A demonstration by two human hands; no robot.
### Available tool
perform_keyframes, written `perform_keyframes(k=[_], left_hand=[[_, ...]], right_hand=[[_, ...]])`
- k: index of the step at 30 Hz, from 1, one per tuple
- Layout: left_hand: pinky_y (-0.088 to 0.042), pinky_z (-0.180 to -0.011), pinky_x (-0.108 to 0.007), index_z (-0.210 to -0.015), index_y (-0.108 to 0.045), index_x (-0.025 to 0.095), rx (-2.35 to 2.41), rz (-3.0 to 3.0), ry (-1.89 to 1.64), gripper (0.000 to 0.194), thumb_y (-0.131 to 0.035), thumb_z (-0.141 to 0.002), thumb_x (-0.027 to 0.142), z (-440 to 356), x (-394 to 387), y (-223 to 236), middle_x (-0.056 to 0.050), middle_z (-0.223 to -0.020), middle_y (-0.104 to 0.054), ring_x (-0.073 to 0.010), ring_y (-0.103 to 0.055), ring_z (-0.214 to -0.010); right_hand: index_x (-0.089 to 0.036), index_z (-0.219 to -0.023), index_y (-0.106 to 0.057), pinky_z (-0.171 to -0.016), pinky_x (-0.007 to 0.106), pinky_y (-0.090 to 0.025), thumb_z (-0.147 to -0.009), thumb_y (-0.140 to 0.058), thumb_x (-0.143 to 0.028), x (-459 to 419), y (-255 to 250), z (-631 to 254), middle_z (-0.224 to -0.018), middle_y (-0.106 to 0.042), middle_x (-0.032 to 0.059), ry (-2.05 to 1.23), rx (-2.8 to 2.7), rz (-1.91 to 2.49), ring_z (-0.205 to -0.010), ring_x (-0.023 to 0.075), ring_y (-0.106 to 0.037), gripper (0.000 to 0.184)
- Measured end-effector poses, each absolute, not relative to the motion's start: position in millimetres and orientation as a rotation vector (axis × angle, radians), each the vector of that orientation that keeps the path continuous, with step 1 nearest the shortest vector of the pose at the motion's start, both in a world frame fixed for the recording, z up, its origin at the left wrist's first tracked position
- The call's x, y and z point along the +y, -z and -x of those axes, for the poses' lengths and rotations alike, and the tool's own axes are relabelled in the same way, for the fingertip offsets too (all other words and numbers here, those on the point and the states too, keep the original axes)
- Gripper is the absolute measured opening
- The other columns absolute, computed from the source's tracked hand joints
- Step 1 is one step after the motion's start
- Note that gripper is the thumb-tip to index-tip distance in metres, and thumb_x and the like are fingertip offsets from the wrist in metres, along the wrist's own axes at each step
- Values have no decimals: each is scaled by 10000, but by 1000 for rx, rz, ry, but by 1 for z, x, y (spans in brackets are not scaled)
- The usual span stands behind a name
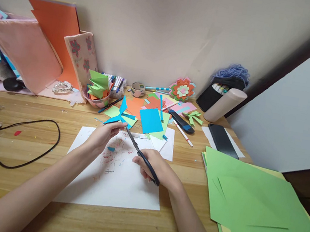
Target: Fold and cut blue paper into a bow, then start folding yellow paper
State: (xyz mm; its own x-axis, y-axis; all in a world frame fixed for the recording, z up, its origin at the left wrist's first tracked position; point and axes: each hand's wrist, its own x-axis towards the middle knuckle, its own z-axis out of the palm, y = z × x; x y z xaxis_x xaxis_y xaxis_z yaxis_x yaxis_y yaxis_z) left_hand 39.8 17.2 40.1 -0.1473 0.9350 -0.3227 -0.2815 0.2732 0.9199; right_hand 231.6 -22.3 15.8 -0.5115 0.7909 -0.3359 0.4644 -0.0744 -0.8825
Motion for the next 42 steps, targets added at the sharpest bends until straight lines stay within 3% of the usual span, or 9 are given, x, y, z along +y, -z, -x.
perform_keyframes(k=[12, 20, 26, 31, 36, 42], left_hand=[[-371, -672, -274, -580, -683, 172, 1315, -734, -1205, 112, -726, -528, 262, -38, 17, -39, -29, -665, -642, -151, -544, -689], [-370, -685, -272, -577, -676, 168, 1319, -749, -1204, 112, -723, -539, 263, -39, 17, -38, -30, -665, -636, -163, -544, -715], [-359, -681, -244, -593, -631, 172, 1235, -679, -1348, 167, -744, -550, 287, -41, 16, -38, 19, -647, -588, -103, -490, -644], [-381, -681, -232, -674, -621, 179, 1182, -474, -1406, 257, -763, -542, 347, -57, 11, -34, 35, -684, -587, -70, -460, -583], [-407, -704, -244, -732, -636, 186, 1237, -480, -1387, 285, -731, -585, 410, -77, 0, -35, -2, -743, -629, -125, -559, -723], [-415, -669, -269, -789, -652, 214, 1381, -646, -1324, 314, -653, -658, 500, -84, -10, -43, 0, -701, -643, -172, -593, -721]], right_hand=[[-194, -649, -385, -325, 172, -301, -760, -534, -475, -22, -23, -228, -413, -451, -68, -1640, -1851, 1473, -326, 64, -406, 336], [-191, -643, -396, -342, 186, -328, -751, -527, -545, -22, -21, -230, -445, -493, -45, -1627, -1898, 1475, -342, 78, -448, 392], [-184, -721, -413, -388, 196, -349, -704, -282, -801, -26, -13, -225, -488, -471, -35, -1663, -1867, 1173, -393, 83, -434, 631], [-191, -716, -392, -410, 221, -357, -621, -144, -870, -34, -7, -193, -475, -488, -18, -1677, -1616, 1054, -378, 94, -425, 728], [-192, -717, -397, -430, 222, -381, -692, -188, -825, -43, -2, -171, -479, -494, -16, -1641, -1410, 1035, -398, 102, -460, 667], [-191, -698, -405, -426, 219, -384, -710, -216, -808, -44, -3, -174, -467, -483, -20, -1583, -1407, 1069, -396, 105, -471, 646]])
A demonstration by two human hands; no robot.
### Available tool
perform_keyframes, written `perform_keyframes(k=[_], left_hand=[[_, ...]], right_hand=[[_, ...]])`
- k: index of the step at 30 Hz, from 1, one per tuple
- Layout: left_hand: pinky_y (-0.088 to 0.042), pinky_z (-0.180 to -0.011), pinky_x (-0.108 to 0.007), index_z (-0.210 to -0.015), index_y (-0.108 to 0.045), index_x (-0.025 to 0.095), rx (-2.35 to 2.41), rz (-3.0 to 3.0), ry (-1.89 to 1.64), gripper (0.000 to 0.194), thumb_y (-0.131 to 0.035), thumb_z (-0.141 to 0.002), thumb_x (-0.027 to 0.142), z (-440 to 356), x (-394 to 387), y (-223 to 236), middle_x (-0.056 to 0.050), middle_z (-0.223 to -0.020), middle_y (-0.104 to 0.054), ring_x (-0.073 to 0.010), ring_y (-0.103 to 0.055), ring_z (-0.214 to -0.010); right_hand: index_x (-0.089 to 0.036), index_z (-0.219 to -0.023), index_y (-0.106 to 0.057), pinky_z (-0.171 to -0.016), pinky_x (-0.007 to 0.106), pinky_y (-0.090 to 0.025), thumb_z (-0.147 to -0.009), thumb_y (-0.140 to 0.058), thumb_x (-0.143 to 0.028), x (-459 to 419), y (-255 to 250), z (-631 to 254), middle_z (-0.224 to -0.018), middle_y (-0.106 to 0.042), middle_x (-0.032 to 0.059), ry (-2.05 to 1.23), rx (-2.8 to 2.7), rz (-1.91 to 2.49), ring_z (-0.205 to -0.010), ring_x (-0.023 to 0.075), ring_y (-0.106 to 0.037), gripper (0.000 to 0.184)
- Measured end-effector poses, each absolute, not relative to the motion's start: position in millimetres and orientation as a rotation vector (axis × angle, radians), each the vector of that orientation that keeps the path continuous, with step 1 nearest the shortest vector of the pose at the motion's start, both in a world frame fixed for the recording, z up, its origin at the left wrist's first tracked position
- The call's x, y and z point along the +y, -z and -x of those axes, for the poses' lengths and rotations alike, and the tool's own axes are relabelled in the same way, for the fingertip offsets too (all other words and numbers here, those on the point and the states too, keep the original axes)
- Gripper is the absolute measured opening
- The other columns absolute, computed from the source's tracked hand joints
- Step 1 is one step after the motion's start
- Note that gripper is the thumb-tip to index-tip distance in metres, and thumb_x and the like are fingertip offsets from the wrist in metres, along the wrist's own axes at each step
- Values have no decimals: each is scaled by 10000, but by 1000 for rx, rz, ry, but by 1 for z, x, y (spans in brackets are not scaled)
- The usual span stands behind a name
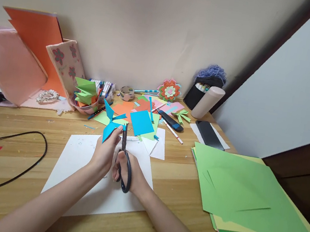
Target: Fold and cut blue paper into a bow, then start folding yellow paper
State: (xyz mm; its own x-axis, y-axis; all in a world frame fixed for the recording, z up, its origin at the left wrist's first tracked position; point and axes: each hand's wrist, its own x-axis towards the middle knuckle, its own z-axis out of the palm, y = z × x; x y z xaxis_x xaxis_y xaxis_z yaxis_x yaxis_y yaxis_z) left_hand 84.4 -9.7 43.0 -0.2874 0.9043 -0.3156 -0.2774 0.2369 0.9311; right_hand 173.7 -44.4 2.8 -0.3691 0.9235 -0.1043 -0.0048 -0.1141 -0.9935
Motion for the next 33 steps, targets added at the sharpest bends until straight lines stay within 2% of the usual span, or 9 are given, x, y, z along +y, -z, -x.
perform_keyframes(k=[5, 13, 21, 33], left_hand=[[-420, -712, -271, -775, -656, 202, 1390, -738, -1356, 308, -648, -666, 490, -83, -10, -42, -9, -763, -661, -190, -597, -795], [-425, -725, -262, -725, -647, 192, 1350, -781, -1396, 239, -638, -697, 429, -81, -8, -42, -4, -739, -638, -163, -579, -755], [-407, -694, -255, -672, -627, 180, 1429, -820, -1400, 232, -637, -698, 410, -81, -10, -50, -1, -682, -612, -160, -558, -717], [-358, -583, -216, -628, -582, 167, 1408, -1014, -1509, 245, -596, -735, 387, -79, -9, -49, 29, -611, -527, -112, -453, -607]], right_hand=[[-187, -706, -416, -435, 225, -392, -689, -191, -825, -43, -3, -178, -482, -502, -10, -1597, -1425, 1085, -403, 105, -469, 677], [-184, -719, -418, -441, 225, -383, -684, -195, -828, -44, -6, -180, -471, -493, -14, -1594, -1435, 1059, -408, 110, -475, 682], [-181, -718, -425, -443, 227, -391, -691, -191, -823, -44, -6, -182, -484, -502, -8, -1596, -1461, 1088, -407, 108, -475, 683], [-188, -709, -415, -420, 223, -375, -667, -207, -835, -43, -6, -184, -474, -503, -16, -1626, -1459, 1103, -379, 97, -455, 680]])
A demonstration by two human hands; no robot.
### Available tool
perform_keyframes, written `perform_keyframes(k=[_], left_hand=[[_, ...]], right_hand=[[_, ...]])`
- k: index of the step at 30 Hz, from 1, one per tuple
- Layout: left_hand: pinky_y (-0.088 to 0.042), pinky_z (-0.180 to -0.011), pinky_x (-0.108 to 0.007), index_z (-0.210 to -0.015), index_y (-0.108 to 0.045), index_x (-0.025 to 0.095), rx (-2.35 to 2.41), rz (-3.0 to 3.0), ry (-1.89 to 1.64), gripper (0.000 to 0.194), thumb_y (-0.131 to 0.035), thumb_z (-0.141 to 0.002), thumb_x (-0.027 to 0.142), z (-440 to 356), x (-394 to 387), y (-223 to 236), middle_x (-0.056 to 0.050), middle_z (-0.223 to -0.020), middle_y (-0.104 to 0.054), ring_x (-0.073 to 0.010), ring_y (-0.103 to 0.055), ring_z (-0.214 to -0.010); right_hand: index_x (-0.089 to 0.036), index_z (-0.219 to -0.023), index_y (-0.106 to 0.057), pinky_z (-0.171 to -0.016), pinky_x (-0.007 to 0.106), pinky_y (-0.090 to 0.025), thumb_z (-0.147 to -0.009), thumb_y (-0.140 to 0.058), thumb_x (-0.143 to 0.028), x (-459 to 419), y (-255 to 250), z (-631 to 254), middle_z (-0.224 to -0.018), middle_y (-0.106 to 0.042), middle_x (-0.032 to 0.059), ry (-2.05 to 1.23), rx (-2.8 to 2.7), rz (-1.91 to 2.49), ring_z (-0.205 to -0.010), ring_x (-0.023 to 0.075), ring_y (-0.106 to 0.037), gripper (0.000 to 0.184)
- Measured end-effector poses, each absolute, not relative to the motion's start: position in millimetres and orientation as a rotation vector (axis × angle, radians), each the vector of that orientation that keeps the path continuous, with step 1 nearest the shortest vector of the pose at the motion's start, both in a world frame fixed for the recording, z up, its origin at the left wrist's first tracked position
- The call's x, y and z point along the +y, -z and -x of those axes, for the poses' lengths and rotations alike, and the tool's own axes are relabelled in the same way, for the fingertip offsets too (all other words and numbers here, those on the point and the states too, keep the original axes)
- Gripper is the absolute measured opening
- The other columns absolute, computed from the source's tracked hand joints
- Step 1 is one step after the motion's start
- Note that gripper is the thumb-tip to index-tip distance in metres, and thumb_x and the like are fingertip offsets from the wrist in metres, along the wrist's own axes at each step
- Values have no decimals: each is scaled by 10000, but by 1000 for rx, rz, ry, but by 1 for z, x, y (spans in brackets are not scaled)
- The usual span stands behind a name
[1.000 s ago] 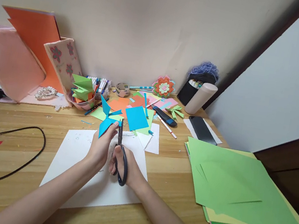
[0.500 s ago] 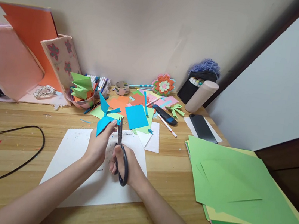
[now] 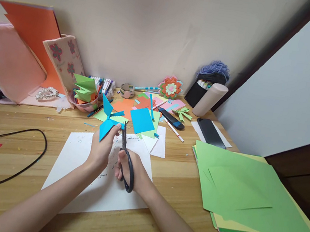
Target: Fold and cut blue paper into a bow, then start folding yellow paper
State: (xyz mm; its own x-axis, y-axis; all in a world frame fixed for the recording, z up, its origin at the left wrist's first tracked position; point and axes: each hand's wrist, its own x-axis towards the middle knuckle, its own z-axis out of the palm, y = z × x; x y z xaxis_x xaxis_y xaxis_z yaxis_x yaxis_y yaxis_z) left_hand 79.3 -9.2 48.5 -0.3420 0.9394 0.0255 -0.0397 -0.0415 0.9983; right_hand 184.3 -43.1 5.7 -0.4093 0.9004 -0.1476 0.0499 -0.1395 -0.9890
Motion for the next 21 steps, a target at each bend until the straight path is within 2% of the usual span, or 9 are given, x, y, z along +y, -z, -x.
perform_keyframes(k=[7, 14, 21], left_hand=[[-335, -548, -207, -584, -513, 175, 1429, -1011, -1522, 264, -587, -750, 366, -80, -9, -48, 48, -569, -448, -99, -392, -564], [-336, -547, -213, -580, -505, 177, 1457, -1003, -1501, 292, -590, -749, 400, -79, -10, -47, 43, -572, -457, -103, -402, -563], [-345, -552, -204, -592, -516, 175, 1431, -1015, -1521, 283, -602, -743, 400, -79, -9, -46, 42, -580, -458, -101, -404, -573]], right_hand=[[-193, -677, -399, -407, 219, -378, -654, -233, -840, -42, -11, -185, -454, -484, -24, -1626, -1475, 1102, -362, 90, -438, 668], [-192, -689, -407, -409, 224, -387, -627, -235, -857, -43, -12, -185, -461, -491, -23, -1644, -1450, 1110, -364, 91, -441, 689], [-194, -666, -393, -385, 208, -359, -664, -213, -838, -43, -12, -185, -439, -474, -27, -1620, -1485, 1112, -343, 84, -421, 668]])
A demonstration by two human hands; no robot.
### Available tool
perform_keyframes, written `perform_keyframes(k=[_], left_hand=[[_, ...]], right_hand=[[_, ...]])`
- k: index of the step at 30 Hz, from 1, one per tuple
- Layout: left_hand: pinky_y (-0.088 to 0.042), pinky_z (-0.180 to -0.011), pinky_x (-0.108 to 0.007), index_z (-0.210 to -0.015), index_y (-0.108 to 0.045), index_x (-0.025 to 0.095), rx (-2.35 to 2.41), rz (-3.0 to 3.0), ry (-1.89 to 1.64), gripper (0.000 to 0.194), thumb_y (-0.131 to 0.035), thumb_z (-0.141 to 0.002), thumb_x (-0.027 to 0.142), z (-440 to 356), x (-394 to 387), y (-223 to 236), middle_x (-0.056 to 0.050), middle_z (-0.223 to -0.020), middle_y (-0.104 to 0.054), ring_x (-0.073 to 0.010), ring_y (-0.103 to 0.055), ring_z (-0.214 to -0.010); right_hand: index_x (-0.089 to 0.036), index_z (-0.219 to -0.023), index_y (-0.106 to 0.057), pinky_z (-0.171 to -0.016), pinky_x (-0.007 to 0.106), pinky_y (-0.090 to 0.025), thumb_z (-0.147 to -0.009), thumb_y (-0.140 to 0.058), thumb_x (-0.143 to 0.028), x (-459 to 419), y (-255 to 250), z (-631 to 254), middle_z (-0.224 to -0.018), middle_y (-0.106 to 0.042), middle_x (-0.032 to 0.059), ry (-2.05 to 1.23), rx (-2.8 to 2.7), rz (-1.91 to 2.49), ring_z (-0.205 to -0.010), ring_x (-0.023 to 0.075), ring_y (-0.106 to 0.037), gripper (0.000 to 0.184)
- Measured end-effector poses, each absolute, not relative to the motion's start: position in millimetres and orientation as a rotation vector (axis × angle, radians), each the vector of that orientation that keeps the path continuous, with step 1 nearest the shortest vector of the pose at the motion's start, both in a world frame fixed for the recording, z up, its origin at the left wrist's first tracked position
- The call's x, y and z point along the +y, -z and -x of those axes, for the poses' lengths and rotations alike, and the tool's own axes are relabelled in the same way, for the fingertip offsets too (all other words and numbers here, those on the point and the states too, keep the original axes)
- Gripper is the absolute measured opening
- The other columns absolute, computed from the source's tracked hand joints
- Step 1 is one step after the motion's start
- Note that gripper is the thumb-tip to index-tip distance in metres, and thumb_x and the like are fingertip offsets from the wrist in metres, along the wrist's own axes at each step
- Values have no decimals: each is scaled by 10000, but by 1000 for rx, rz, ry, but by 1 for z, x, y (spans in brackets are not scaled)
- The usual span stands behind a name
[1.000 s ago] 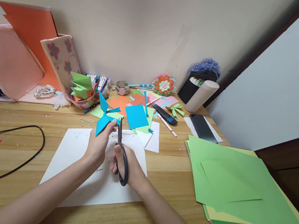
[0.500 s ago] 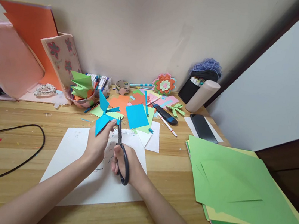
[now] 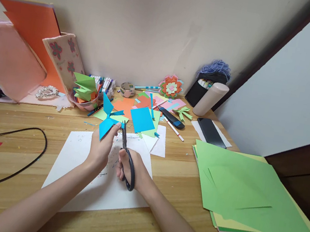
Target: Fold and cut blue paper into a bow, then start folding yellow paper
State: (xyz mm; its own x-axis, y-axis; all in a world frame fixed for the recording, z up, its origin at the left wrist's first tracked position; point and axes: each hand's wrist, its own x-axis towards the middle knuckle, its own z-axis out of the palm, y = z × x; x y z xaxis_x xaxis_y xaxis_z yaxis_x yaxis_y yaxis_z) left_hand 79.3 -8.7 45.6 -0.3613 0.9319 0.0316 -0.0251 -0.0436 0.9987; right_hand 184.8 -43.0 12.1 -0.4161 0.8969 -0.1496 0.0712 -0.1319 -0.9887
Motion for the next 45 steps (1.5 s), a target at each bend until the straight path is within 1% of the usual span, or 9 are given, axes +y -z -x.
perform_keyframes(k=[7, 13, 19, 24, 28, 34, 39, 43, 45], left_hand=[[-350, -549, -209, -606, -540, 174, 1422, -998, -1537, 269, -608, -735, 400, -80, -9, -45, 41, -581, -465, -104, -407, -564], [-362, -564, -216, -600, -543, 169, 1424, -1019, -1535, 272, -605, -729, 399, -78, -6, -46, 35, -588, -482, -105, -419, -567], [-393, -606, -219, -600, -570, 166, 1388, -1048, -1519, 257, -614, -714, 392, -74, -5, -48, 36, -584, -516, -105, -461, -586], [-448, -756, -271, -733, -636, 163, 1212, -987, -1469, 196, -647, -686, 353, -55, 15, -45, -3, -748, -645, -148, -596, -739], [-458, -847, -318, -682, -633, 138, 1045, -778, -1308, 206, -736, -585, 287, -32, 35, -44, -29, -734, -659, -165, -630, -751], [-453, -847, -314, -820, -661, 136, 1071, -945, -1179, 277, -755, -612, 292, -15, 39, -49, -51, -827, -681, -159, -634, -779], [-471, -794, -328, -813, -662, 122, 1147, -1076, -1065, 330, -774, -570, 316, -24, 32, -52, -83, -795, -709, -191, -647, -747], [-482, -724, -328, -770, -650, 134, 1153, -1141, -942, 316, -781, -536, 300, -39, 24, -47, -76, -707, -707, -198, -647, -675], [-484, -697, -323, -745, -650, 143, 1152, -1196, -899, 287, -775, -534, 292, -46, 20, -43, -74, -697, -703, -202, -646, -665]], right_hand=[[-196, -665, -401, -354, 198, -339, -701, -244, -809, -43, -3, -185, -414, -461, -34, -1564, -1488, 1124, -321, 89, -416, 634], [-190, -694, -414, -392, 215, -371, -632, -220, -856, -43, -5, -185, -455, -493, -21, -1617, -1471, 1091, -352, 91, -435, 696], [-190, -696, -407, -399, 210, -371, -627, -231, -857, -43, -8, -184, -456, -484, -30, -1649, -1448, 1079, -358, 83, -422, 693], [-184, -702, -432, -397, 198, -352, -689, -244, -817, -43, -5, -185, -472, -492, -25, -1588, -1460, 1083, -369, 81, -433, 661], [-181, -703, -446, -401, 204, -343, -731, -275, -780, -38, -3, -187, -470, -493, -23, -1515, -1388, 1095, -375, 85, -436, 623], [-185, -649, -460, -421, 217, -359, -813, -411, -619, -13, -11, -201, -464, -507, -23, -1263, -1161, 1234, -387, 93, -455, 466], [-174, -714, -535, -507, 235, -432, -718, -637, -488, 3, -14, -217, -601, -594, 2, -1023, -1060, 1223, -502, 109, -533, 330], [-179, -746, -541, -589, 288, -488, -567, -767, -423, 11, -8, -222, -768, -664, 46, -1008, -981, 1144, -622, 156, -602, 378], [-175, -729, -561, -595, 305, -493, -538, -782, -411, 13, -5, -223, -766, -665, 53, -1027, -995, 1138, -656, 181, -610, 375]])
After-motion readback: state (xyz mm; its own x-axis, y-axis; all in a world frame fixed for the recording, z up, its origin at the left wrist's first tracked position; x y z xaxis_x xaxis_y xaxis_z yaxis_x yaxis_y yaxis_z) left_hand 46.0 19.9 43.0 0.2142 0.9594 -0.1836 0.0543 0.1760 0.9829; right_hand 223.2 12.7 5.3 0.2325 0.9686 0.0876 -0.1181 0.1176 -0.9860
